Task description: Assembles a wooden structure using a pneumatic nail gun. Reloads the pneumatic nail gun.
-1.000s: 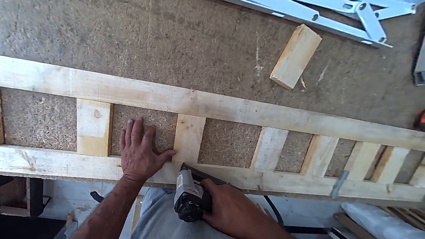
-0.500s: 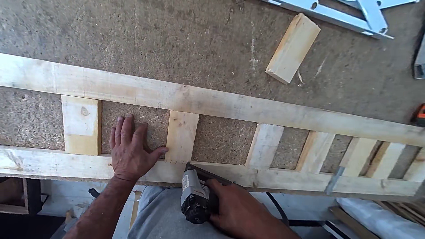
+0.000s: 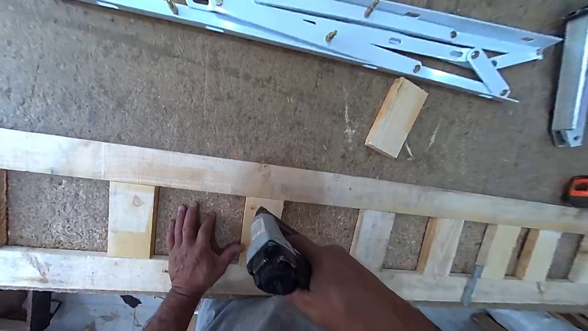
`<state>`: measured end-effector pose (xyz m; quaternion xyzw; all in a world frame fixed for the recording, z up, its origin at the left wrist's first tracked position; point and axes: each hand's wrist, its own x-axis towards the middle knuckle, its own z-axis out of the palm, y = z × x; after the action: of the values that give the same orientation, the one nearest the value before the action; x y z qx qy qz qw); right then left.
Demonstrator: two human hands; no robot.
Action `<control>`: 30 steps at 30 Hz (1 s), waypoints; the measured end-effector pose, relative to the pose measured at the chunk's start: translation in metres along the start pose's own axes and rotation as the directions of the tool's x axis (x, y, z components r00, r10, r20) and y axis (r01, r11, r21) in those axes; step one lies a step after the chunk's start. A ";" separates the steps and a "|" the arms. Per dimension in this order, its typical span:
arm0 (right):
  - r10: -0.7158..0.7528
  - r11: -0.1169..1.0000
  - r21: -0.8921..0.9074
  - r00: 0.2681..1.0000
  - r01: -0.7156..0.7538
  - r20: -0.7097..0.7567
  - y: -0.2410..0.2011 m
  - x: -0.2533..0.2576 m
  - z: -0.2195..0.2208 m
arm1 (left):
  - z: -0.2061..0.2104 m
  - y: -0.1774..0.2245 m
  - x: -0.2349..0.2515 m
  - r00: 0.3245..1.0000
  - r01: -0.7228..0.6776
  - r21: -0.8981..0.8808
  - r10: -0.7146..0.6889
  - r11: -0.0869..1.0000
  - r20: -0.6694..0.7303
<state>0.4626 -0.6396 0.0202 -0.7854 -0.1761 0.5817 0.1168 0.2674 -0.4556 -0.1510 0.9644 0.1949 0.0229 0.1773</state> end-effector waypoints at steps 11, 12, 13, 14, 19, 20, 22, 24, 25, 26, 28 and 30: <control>0.050 0.998 -0.034 0.995 -0.048 0.092 -0.002 0.042 -0.009 | 0.000 0.000 0.008 1.000 0.006 0.039 -0.006 0.999 -0.001; 0.057 0.998 -0.029 0.991 -0.054 0.117 -0.001 0.043 -0.012 | 0.001 0.000 0.009 1.000 0.006 0.042 -0.006 0.999 -0.009; 0.065 0.998 -0.024 0.987 -0.062 0.144 -0.001 0.044 -0.014 | 0.001 0.000 0.008 1.000 0.007 0.037 -0.007 0.999 -0.009; 0.074 0.997 -0.020 0.984 -0.071 0.161 -0.002 0.044 -0.016 | 0.001 0.000 0.008 1.000 0.006 0.032 -0.006 0.999 -0.007; 0.140 0.989 0.010 0.968 -0.146 0.207 -0.007 0.042 -0.021 | -0.001 0.003 0.010 1.000 0.004 0.045 -0.005 0.999 0.003; 0.156 0.987 0.013 0.964 -0.163 0.215 -0.006 0.040 -0.022 | 0.000 0.004 0.010 1.000 0.002 0.052 -0.002 0.999 0.001; 0.179 0.983 0.004 0.956 -0.185 0.231 -0.004 0.038 -0.024 | 0.001 0.004 0.010 1.000 -0.002 0.064 0.003 0.998 -0.014; 0.195 0.979 0.007 0.951 -0.203 0.242 0.000 0.036 -0.026 | 0.002 0.002 0.008 1.000 -0.001 0.070 0.002 0.998 -0.014; 0.198 0.979 0.007 0.949 -0.206 0.245 0.002 0.035 -0.026 | 0.003 0.002 0.007 1.000 -0.003 0.070 0.004 0.998 -0.016; 0.198 0.979 0.005 0.950 -0.205 0.242 0.004 0.034 -0.026 | 0.003 0.002 0.007 1.000 0.000 0.073 0.001 0.997 -0.016; 0.207 0.977 -0.007 0.947 -0.212 0.245 0.008 0.032 -0.026 | 0.003 0.002 0.008 1.000 0.003 0.076 -0.001 0.997 -0.017; 0.218 0.975 -0.005 0.946 -0.224 0.241 0.012 0.030 -0.026 | 0.004 0.001 0.007 1.000 0.004 0.082 -0.003 0.997 -0.015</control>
<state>0.4972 -0.6374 -0.0023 -0.7229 -0.0933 0.6836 0.0377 0.2746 -0.4555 -0.1548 0.9703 0.1987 0.0216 0.1360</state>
